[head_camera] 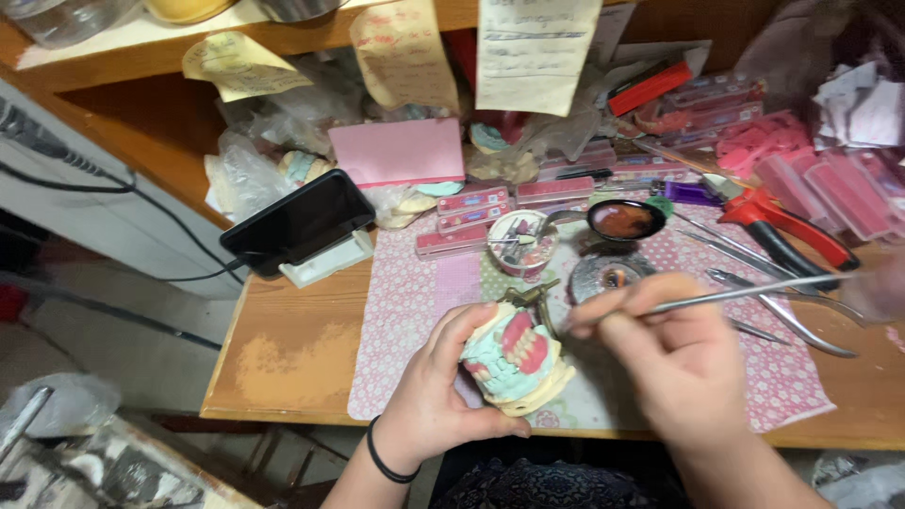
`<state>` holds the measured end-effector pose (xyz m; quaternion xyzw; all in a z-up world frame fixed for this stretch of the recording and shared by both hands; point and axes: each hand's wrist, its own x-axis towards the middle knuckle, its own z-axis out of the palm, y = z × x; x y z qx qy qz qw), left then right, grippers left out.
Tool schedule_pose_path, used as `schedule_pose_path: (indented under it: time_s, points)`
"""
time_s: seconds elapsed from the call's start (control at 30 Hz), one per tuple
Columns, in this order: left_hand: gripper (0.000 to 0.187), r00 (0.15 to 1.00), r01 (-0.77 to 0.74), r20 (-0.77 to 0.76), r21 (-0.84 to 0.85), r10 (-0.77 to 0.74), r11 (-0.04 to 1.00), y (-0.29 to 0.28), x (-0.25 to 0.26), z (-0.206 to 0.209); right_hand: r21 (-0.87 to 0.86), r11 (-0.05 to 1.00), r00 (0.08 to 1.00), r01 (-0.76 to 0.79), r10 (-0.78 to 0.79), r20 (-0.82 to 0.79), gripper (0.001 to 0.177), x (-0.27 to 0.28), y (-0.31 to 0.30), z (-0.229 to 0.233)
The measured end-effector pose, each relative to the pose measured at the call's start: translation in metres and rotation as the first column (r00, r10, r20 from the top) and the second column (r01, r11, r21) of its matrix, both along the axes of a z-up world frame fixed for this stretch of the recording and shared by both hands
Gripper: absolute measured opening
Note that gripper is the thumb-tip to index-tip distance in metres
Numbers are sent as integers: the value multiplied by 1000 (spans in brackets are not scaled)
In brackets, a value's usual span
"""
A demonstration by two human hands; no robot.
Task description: The person holds a dental mold in a clamp and uses a small brush to apply a substance from a small bowl onto the mold's surface. They repeatedly dip the brush into the bowl and carefully coat the pink and white areas of the mold. The person rotates the mold to access different angles and continues the application process throughout the video.
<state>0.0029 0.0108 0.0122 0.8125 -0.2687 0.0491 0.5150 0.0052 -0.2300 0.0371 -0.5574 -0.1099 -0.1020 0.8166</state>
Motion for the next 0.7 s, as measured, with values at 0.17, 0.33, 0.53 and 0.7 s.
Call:
schedule_pose_path:
  time_s: [0.17,0.33,0.53,0.7]
  points:
    - [107,1000,-13,-4,16,13,1000,1,1,-6,-334,906,963,261,-221,155,17,34,-56,47]
    - [107,1000,-11,27,17,11,1000,2,3,-10,-684,698,975,214,-198,104,12,78,-84,67]
    - [107,998,-31,-48,32,33,999,1,3,-8,-667,745,996,21,-76,-54,17,100,-86,63]
    - [108,999,-26,-39,41,27,999,2,3,-10,-810,586,996,-24,-53,-69,17,109,-92,60]
